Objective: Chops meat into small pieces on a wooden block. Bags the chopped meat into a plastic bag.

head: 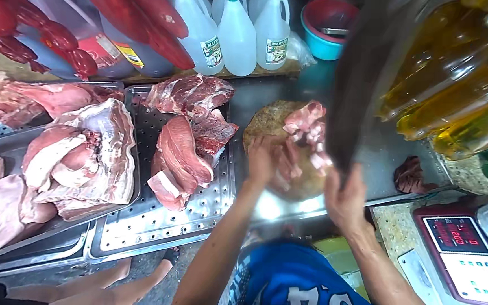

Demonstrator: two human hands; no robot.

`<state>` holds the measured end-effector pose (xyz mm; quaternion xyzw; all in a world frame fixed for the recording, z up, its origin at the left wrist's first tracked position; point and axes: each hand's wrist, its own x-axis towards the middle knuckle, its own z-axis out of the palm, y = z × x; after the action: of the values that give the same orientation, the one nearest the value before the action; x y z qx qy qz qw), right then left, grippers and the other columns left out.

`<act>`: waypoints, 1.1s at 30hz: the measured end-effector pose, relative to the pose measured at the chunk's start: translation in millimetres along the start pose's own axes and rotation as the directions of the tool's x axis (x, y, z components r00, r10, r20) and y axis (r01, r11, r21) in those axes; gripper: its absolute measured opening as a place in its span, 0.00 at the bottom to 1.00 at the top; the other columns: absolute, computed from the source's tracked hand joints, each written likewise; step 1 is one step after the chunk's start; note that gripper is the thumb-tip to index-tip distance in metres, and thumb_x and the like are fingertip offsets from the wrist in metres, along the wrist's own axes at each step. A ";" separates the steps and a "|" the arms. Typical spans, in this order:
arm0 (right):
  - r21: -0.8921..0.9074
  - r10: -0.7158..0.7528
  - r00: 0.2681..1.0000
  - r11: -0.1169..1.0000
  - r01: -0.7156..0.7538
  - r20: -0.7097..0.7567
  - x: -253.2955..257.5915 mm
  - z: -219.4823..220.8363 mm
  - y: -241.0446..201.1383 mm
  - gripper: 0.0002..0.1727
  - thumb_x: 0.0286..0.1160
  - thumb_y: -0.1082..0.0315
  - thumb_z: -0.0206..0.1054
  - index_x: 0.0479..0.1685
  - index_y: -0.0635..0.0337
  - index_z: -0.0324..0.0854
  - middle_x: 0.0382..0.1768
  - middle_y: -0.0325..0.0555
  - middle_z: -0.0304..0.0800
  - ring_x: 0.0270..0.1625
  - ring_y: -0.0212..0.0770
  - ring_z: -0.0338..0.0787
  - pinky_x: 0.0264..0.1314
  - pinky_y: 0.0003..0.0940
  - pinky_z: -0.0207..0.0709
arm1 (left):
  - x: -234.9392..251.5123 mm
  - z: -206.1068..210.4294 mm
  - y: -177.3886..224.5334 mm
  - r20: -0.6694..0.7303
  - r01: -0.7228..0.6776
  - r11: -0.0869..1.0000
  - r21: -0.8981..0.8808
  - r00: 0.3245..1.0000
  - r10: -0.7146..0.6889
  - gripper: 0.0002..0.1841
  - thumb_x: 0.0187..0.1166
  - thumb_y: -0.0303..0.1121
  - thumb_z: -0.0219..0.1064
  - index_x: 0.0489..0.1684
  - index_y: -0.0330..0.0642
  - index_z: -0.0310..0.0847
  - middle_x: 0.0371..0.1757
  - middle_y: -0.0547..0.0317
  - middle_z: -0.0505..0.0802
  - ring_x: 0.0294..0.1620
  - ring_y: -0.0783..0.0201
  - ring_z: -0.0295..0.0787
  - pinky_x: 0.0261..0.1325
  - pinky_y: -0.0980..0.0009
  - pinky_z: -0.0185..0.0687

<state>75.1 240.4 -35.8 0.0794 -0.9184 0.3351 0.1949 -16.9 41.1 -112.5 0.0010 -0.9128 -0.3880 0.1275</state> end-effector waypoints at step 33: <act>0.720 0.179 0.737 0.163 -0.675 0.652 -44.1 21.2 93.7 0.16 0.90 0.57 0.49 0.61 0.59 0.67 0.18 0.42 0.77 0.12 0.37 0.80 0.13 0.31 0.80 | 54.4 -11.8 17.6 0.725 0.384 0.789 -0.481 0.680 0.111 0.20 0.77 0.24 0.69 0.68 0.39 0.77 0.53 0.50 0.92 0.48 0.61 0.91 0.55 0.61 0.89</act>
<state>82.9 298.8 -123.5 -0.0254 -0.5433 0.8154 -0.1985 -65.1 39.6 -79.5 -0.1192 -0.7130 -0.6322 -0.2787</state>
